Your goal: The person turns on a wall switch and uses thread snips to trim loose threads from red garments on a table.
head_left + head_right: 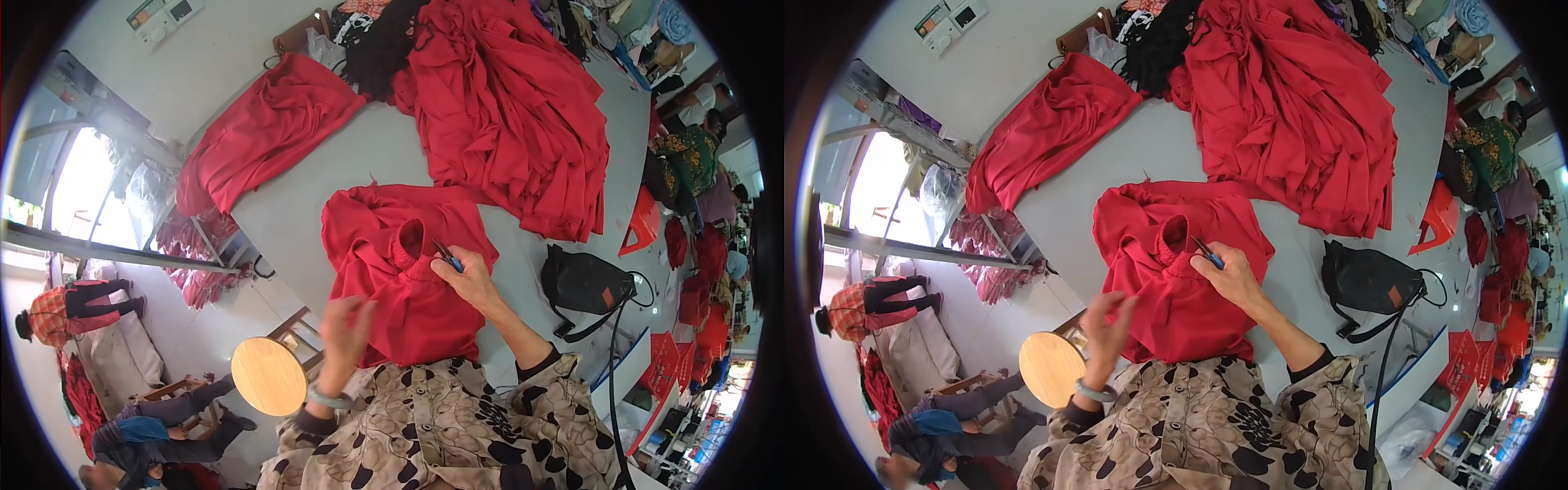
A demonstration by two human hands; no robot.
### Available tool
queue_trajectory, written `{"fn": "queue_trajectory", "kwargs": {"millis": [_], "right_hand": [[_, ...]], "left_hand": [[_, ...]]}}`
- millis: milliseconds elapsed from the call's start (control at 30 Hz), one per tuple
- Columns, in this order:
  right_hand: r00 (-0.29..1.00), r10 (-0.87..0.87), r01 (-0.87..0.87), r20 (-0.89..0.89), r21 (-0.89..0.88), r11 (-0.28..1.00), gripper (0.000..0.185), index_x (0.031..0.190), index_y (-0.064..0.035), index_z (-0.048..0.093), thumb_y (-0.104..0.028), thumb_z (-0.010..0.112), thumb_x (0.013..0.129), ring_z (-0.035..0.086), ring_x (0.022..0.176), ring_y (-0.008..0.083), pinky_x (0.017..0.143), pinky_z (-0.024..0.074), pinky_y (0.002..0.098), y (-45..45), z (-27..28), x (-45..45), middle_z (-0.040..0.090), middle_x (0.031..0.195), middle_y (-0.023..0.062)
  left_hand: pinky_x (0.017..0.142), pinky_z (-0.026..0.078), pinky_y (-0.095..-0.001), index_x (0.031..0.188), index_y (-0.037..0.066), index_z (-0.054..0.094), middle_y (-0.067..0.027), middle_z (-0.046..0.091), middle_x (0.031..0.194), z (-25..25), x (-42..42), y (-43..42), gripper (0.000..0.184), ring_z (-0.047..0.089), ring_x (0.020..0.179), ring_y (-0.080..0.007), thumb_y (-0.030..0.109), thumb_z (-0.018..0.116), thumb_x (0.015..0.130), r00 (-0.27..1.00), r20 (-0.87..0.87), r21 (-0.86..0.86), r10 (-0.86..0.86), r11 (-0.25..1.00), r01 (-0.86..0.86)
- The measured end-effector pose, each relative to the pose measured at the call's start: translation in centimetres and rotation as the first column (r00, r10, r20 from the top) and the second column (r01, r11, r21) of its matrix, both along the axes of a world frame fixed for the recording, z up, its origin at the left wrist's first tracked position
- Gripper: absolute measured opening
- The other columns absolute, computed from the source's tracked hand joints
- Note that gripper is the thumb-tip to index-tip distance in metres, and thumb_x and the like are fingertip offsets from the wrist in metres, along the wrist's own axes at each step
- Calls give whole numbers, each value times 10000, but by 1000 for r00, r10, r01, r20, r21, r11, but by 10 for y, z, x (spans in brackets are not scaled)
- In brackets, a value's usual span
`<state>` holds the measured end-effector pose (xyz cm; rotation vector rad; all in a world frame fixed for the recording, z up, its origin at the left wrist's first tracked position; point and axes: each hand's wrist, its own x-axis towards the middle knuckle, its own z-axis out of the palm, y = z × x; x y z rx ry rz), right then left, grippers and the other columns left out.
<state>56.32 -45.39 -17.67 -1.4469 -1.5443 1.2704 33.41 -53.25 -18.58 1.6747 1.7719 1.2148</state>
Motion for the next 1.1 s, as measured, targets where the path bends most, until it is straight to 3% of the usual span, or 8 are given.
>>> {"fn": "queue_trajectory", "kwargs": {"millis": [100, 367, 433, 467, 533, 667, 833, 1100], "right_hand": [[1000, 3, -3, -15, 6, 1000, 320, 760, 4, 558, -297, 642, 830, 365, 553, 92, 489, 325, 286, -4, 2, -2, 400, 577, 5], [998, -51, 51, -23, 16, 999, 248, 791, 1, 577, -233, 647, 830, 365, 575, 55, 488, 319, 249, -21, -7, -2, 424, 602, -35], [998, -65, 66, -16, 10, 998, 246, 790, 1, 576, -231, 649, 828, 366, 575, 57, 491, 323, 250, -25, -10, -5, 428, 601, -27], [998, -70, 70, -2, 37, 997, 244, 796, 1, 578, -230, 651, 827, 370, 574, 59, 492, 328, 252, -27, -13, -6, 432, 600, -20], [997, -76, 75, 9, 58, 995, 242, 802, 0, 579, -229, 653, 826, 373, 572, 61, 494, 333, 255, -30, -14, -9, 436, 600, -14], [997, -72, 71, 2, 106, 992, 245, 836, 1, 582, -232, 657, 825, 393, 569, 63, 502, 350, 252, -37, -12, -13, 468, 606, -1], [997, -81, 79, 14, 129, 989, 246, 878, 2, 589, -227, 661, 823, 423, 582, 63, 520, 374, 244, -44, -11, -14, 511, 634, 3], [965, -222, 245, -138, 180, 953, 237, 952, 9, 615, -218, 576, 895, 445, 576, 51, 513, 379, 217, -53, 3, -23, 534, 676, -6]], "left_hand": [[644, 466, -285, 869, 32, 640, -105, 610, 858, 28, 54, 28, 183, 582, 757, -214, 58, 732, 713, 998, 4, 162, -61, 985, 59], [660, 447, -246, 859, 17, 626, -54, 612, 822, -23, 76, 37, 71, 570, 739, -147, 45, 659, 803, 948, 286, 134, -138, 986, 103], [656, 436, -241, 861, 6, 631, -30, 612, 773, -28, 74, 31, 88, 551, 714, -113, 81, 653, 821, 835, 550, -162, -19, 978, 129], [656, 436, -241, 861, 6, 631, -30, 612, 773, -24, 73, 31, 88, 551, 714, -113, 81, 653, 821, 836, 548, -163, -21, 978, 131], [640, 409, -195, 845, 6, 632, 14, 607, 751, -15, 67, 29, 101, 515, 687, -43, 106, 629, 857, 484, 860, -328, 162, 902, 281], [632, 386, -168, 832, 11, 634, 21, 603, 765, -13, 57, 23, 99, 491, 682, -17, 104, 624, 863, 516, 845, -341, 138, 883, 322], [668, 405, -179, 865, -10, 613, 6, 617, 813, -17, 63, 9, 103, 499, 719, -40, 92, 599, 880, 819, 573, -215, -9, 963, 162], [707, 406, -188, 887, -6, 583, -25, 616, 898, -14, 63, 3, 100, 490, 757, -50, 92, 568, 901, 748, 663, -171, -17, 970, 173]]}}
